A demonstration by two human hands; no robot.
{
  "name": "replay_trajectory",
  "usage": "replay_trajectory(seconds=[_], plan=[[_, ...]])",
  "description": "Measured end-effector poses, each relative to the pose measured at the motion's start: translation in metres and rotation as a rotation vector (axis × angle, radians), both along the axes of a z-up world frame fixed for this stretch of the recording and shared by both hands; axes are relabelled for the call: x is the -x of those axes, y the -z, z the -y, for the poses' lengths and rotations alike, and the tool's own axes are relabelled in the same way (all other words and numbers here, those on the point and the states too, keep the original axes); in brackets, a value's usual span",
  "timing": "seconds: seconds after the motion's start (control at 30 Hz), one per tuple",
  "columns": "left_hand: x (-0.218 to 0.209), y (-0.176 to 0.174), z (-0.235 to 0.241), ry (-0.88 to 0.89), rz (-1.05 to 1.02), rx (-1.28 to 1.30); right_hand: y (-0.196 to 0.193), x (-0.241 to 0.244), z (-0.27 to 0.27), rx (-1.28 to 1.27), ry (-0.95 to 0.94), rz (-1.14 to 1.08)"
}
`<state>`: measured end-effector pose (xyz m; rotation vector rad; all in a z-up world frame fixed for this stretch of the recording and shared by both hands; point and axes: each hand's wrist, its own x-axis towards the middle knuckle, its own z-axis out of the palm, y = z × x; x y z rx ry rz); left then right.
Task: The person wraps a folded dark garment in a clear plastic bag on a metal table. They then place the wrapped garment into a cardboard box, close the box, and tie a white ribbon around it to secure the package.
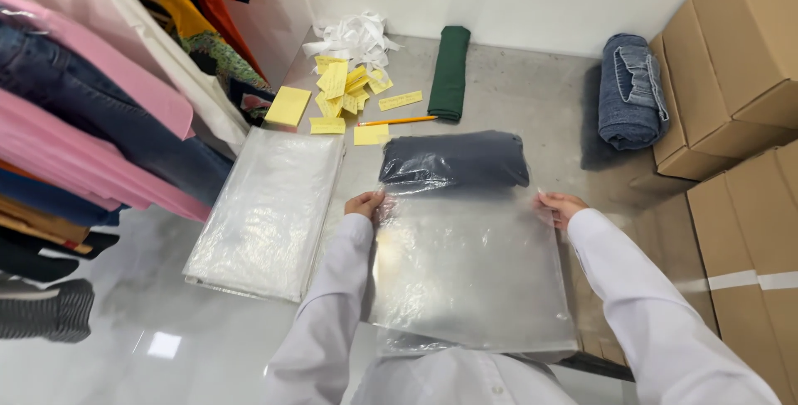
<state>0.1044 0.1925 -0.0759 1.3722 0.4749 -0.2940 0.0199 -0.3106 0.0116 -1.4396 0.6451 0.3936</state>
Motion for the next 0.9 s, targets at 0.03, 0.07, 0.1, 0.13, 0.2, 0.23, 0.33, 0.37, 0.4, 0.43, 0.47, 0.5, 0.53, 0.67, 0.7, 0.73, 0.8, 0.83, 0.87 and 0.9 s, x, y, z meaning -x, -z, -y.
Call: replay_trajectory(seconds=[0.03, 0.07, 0.1, 0.13, 0.2, 0.23, 0.33, 0.37, 0.4, 0.43, 0.47, 0.5, 0.53, 0.67, 0.7, 0.73, 0.8, 0.83, 0.87, 0.9], plan=[[0.01, -0.022, -0.001, 0.008, 0.003, 0.004, 0.002, 0.004, 0.002, 0.004, 0.008, 0.003], [0.02, -0.045, -0.002, 0.032, -0.025, 0.079, 0.005, 0.005, 0.003, -0.011, 0.006, 0.012], [0.03, -0.068, -0.004, 0.056, -0.054, 0.154, 0.007, 0.007, 0.005, -0.026, 0.004, 0.021], [0.032, -0.075, -0.006, 0.058, -0.052, 0.157, -0.008, 0.014, 0.001, -0.023, 0.005, 0.023], [0.043, -0.089, -0.015, 0.183, -0.14, 0.243, -0.035, 0.034, -0.011, -0.027, -0.033, -0.034], [0.053, -0.092, -0.018, 0.182, -0.146, 0.243, -0.018, 0.039, 0.001, -0.028, -0.033, -0.039], [0.046, -0.117, -0.028, 0.291, -0.12, 0.033, -0.006, 0.027, 0.022, 0.195, -0.136, -0.016], [0.038, -0.129, -0.03, 0.308, -0.042, -0.068, -0.023, 0.025, 0.019, 0.262, -0.15, 0.034], [0.035, -0.138, -0.031, 0.326, 0.031, -0.165, -0.04, 0.029, 0.017, 0.332, -0.163, 0.077], [0.034, -0.144, -0.031, 0.33, 0.027, -0.163, -0.055, 0.035, 0.012, 0.333, -0.16, 0.072], [0.03, -0.153, -0.031, 0.284, 0.051, -0.122, -0.07, 0.036, 0.006, 0.249, -0.121, 0.14], [0.025, -0.163, -0.031, 0.238, 0.074, -0.08, -0.087, 0.037, 0.001, 0.166, -0.083, 0.209], [0.014, -0.17, -0.031, 0.242, 0.079, -0.082, -0.104, 0.037, -0.005, 0.165, -0.078, 0.213], [-0.034, -0.192, -0.023, 0.313, 0.091, -0.011, -0.123, 0.008, 0.012, 0.065, -0.031, 0.216], [-0.046, -0.196, -0.021, 0.34, 0.066, 0.011, -0.116, -0.007, 0.025, 0.045, -0.025, 0.157], [-0.05, -0.205, -0.015, 0.338, 0.078, 0.007, -0.132, -0.011, 0.017, 0.043, -0.026, 0.169], [-0.059, -0.222, 0.0, 0.337, 0.09, 0.151, -0.165, -0.017, 0.003, -0.047, 0.014, 0.175], [-0.07, -0.222, 0.005, 0.341, 0.101, 0.149, -0.171, -0.025, 0.0, -0.047, 0.016, 0.187], [-0.081, -0.222, 0.01, 0.33, 0.106, 0.165, -0.177, -0.032, -0.002, -0.081, 0.04, 0.181], [-0.093, -0.221, 0.016, 0.319, 0.11, 0.181, -0.183, -0.039, -0.004, -0.116, 0.063, 0.176]])
